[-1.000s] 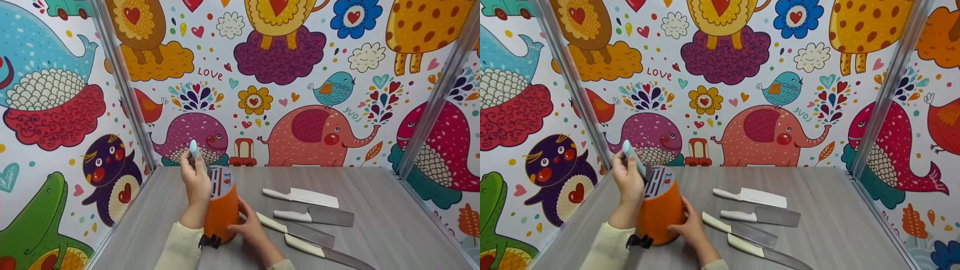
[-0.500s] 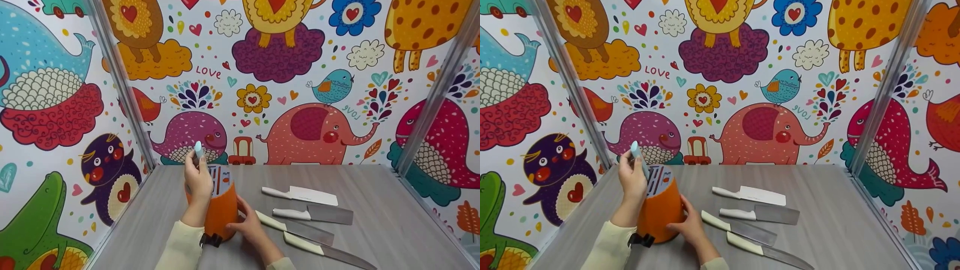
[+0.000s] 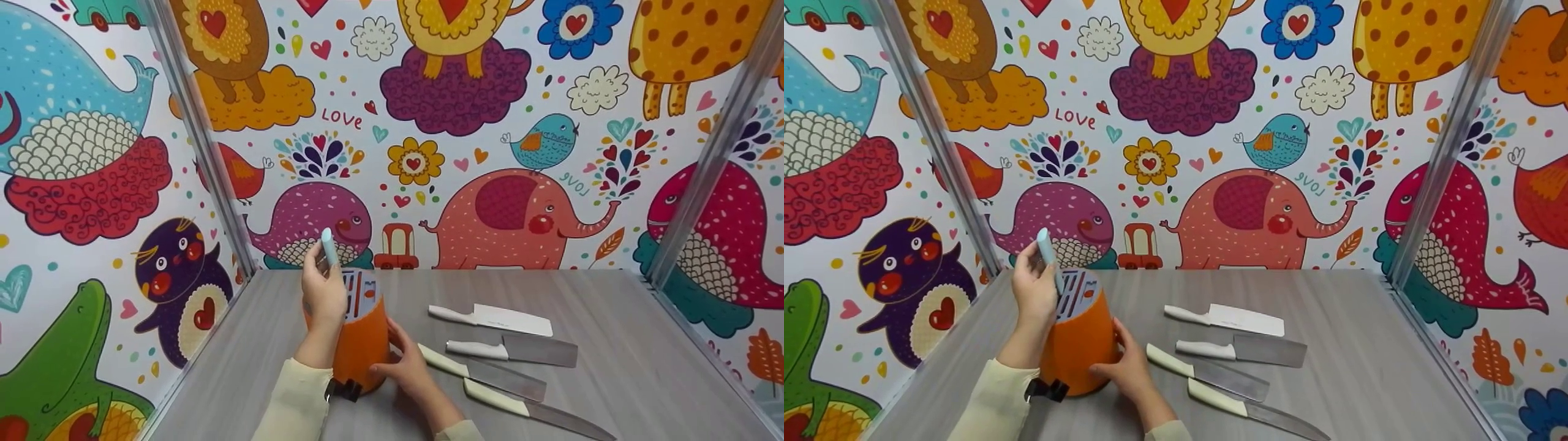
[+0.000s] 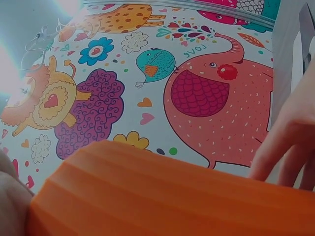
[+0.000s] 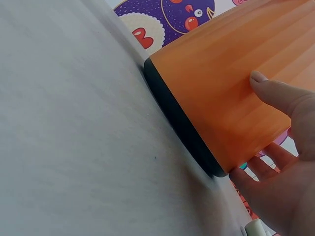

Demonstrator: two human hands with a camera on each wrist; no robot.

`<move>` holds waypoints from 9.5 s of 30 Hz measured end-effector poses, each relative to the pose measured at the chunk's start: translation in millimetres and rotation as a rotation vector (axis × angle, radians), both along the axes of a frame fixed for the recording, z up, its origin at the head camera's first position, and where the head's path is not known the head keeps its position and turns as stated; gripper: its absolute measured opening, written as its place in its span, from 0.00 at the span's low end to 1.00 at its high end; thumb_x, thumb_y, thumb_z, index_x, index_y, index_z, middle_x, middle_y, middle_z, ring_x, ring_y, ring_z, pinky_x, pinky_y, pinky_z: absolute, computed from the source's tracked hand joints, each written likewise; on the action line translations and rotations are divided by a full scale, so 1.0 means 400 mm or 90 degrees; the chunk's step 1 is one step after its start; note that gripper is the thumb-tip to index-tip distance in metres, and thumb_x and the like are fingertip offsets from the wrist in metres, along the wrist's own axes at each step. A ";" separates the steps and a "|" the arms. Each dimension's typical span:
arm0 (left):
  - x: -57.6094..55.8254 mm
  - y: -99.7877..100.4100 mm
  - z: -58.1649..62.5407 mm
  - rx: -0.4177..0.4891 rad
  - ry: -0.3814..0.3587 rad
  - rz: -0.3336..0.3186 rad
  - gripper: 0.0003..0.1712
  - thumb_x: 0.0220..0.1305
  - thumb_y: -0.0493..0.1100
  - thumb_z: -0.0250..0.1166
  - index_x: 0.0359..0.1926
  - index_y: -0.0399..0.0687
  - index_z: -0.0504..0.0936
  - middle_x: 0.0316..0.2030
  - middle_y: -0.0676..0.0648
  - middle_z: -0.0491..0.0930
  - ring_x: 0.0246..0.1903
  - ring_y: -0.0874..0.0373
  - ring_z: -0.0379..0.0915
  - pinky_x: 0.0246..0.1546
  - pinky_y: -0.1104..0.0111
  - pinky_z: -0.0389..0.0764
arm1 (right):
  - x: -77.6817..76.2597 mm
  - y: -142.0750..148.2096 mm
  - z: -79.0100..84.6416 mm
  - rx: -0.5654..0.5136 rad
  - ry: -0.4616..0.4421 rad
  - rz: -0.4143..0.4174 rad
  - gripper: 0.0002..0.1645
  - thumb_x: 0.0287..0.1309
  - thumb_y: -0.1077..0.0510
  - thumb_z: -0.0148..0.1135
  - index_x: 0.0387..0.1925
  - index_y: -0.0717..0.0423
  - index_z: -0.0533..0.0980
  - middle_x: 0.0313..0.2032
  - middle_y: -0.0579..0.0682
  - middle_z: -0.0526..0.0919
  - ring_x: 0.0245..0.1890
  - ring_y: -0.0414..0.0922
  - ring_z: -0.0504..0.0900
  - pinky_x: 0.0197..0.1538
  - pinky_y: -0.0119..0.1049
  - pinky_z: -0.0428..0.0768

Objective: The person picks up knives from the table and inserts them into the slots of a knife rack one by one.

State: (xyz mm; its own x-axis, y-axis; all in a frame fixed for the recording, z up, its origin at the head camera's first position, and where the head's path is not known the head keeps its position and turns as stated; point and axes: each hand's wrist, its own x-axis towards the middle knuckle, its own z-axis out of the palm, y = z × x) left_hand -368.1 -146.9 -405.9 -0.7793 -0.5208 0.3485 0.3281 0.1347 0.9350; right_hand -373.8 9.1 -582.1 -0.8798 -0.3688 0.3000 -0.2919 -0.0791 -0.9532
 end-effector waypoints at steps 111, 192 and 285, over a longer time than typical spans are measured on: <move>0.053 -0.193 -0.353 -0.198 -0.095 -0.160 0.67 0.39 0.50 0.84 0.74 0.60 0.48 0.68 0.51 0.66 0.61 0.60 0.66 0.65 0.69 0.68 | 0.010 0.322 0.145 0.555 0.027 -0.103 0.23 0.28 0.66 0.79 0.33 0.58 0.79 0.30 0.50 0.81 0.28 0.42 0.74 0.30 0.37 0.73; 0.256 0.006 -0.101 -0.245 0.206 -0.252 0.21 0.63 0.32 0.66 0.57 0.47 0.78 0.52 0.45 0.80 0.53 0.51 0.77 0.57 0.69 0.79 | 0.159 0.260 0.401 0.073 0.073 -0.108 0.19 0.46 0.67 0.74 0.41 0.59 0.76 0.36 0.56 0.83 0.36 0.47 0.84 0.41 0.36 0.85; 0.370 0.035 -0.014 -0.037 0.530 -0.183 0.27 0.40 0.09 0.65 0.46 0.13 0.70 0.45 0.37 0.80 0.48 0.50 0.82 0.51 0.65 0.84 | 0.017 -0.001 -0.017 -0.008 -0.024 -0.023 0.61 0.43 0.57 0.80 0.76 0.49 0.55 0.72 0.58 0.64 0.72 0.59 0.62 0.72 0.59 0.63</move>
State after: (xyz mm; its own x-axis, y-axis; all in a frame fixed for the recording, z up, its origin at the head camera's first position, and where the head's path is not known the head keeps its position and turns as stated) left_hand -219.9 -132.8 -411.5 -0.3585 -0.3066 0.8817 0.9284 -0.0180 0.3712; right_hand -367.1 8.5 -588.9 -0.9030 -0.3334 0.2709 -0.2591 -0.0805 -0.9625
